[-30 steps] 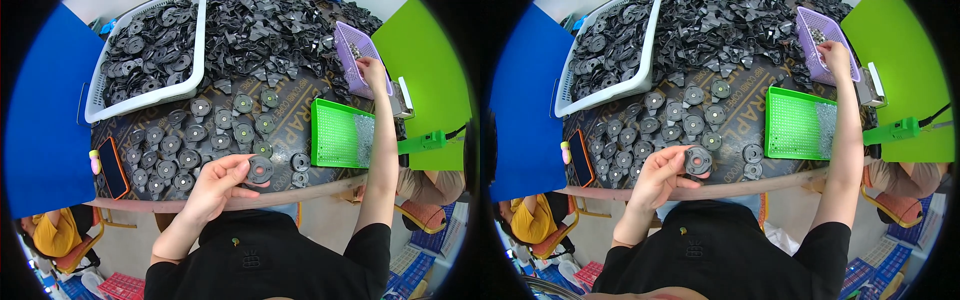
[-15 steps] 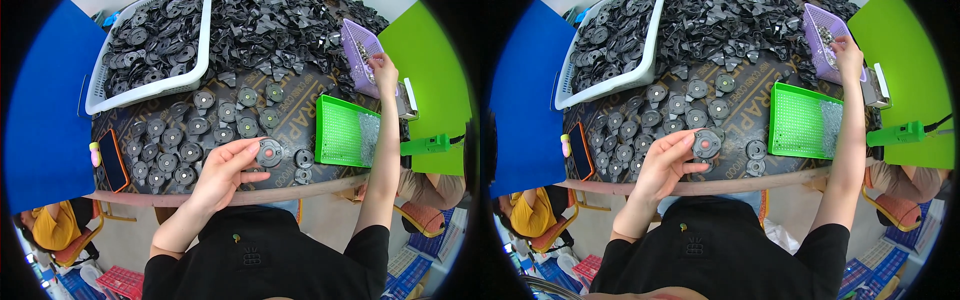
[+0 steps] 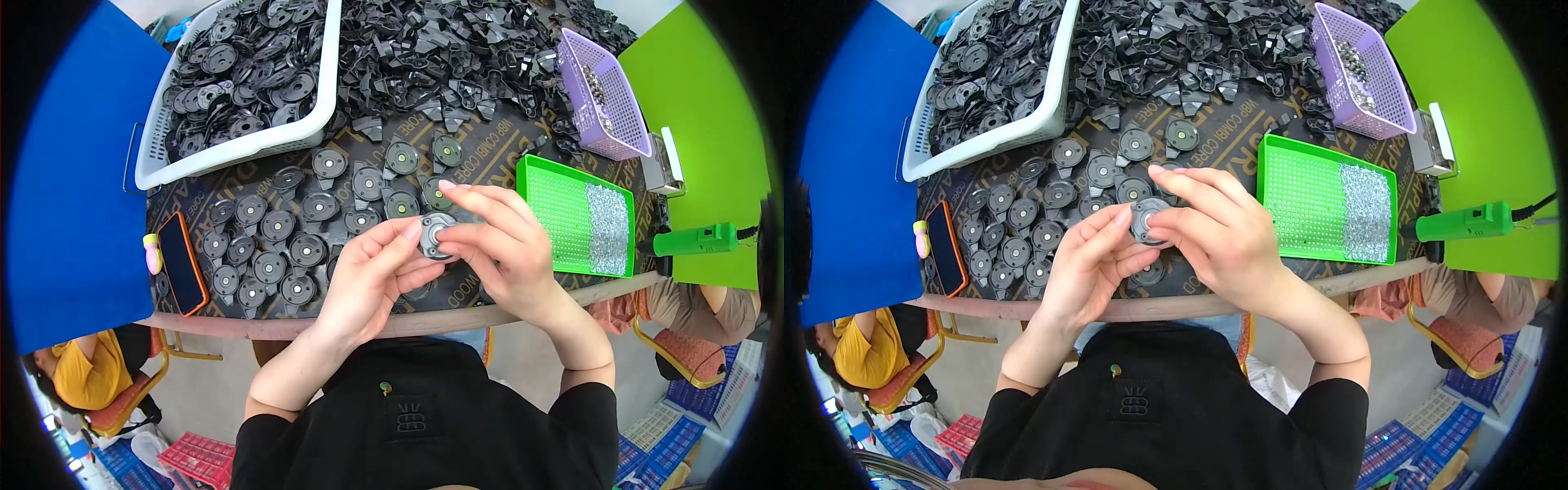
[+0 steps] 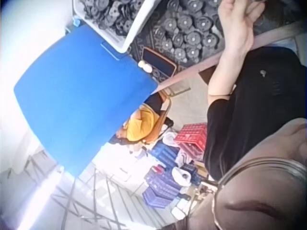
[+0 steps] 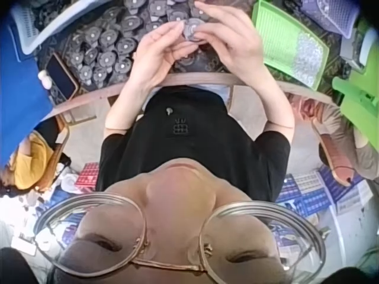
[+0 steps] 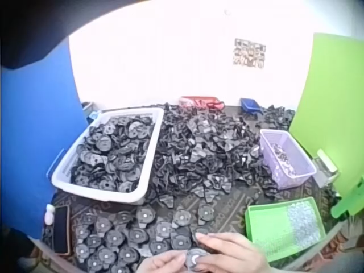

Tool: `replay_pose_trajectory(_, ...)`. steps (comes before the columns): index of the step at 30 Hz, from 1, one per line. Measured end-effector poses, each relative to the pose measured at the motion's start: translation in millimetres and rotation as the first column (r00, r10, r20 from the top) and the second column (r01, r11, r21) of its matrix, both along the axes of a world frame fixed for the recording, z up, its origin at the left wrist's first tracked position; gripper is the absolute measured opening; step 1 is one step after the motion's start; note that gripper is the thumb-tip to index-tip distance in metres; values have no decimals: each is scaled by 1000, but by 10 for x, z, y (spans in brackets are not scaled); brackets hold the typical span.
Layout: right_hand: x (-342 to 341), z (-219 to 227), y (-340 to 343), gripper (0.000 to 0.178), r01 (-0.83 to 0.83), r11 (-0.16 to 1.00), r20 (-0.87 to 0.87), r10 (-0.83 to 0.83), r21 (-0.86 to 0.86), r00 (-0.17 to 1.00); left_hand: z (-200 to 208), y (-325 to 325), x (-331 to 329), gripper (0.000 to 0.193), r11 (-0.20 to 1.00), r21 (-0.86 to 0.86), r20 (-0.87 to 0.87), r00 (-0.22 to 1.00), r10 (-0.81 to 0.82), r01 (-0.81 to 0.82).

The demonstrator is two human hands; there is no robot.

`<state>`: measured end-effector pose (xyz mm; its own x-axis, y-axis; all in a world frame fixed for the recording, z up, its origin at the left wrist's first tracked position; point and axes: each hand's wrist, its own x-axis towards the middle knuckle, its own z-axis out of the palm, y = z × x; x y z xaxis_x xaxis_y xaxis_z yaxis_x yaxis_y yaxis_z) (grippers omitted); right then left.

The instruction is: The person inserts small metal pins into black circular plastic components by hand at a factory workbench.

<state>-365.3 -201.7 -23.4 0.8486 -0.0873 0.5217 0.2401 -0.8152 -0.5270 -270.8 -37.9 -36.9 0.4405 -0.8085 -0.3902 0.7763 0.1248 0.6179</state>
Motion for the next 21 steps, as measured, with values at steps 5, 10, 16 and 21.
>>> replay_pose_trajectory(5,2,61,-22,15,11,998,8,-10,-59,1000,-26,38,10,30,1000,-4,-14,1000,-10,10)
replay_pose_trajectory(10,150,137,-629,16,415,849,-65,-458,-328,886,-1,99,39,30,999,28,50,998,42,-43)
replay_pose_trajectory(16,281,-28,-1618,24,185,946,-571,-309,-266,760,11,120,41,31,999,33,44,999,-15,13)
replay_pose_trajectory(21,242,-16,-1552,21,394,916,-550,-367,-73,750,-5,120,61,32,1000,18,27,1000,11,-11)
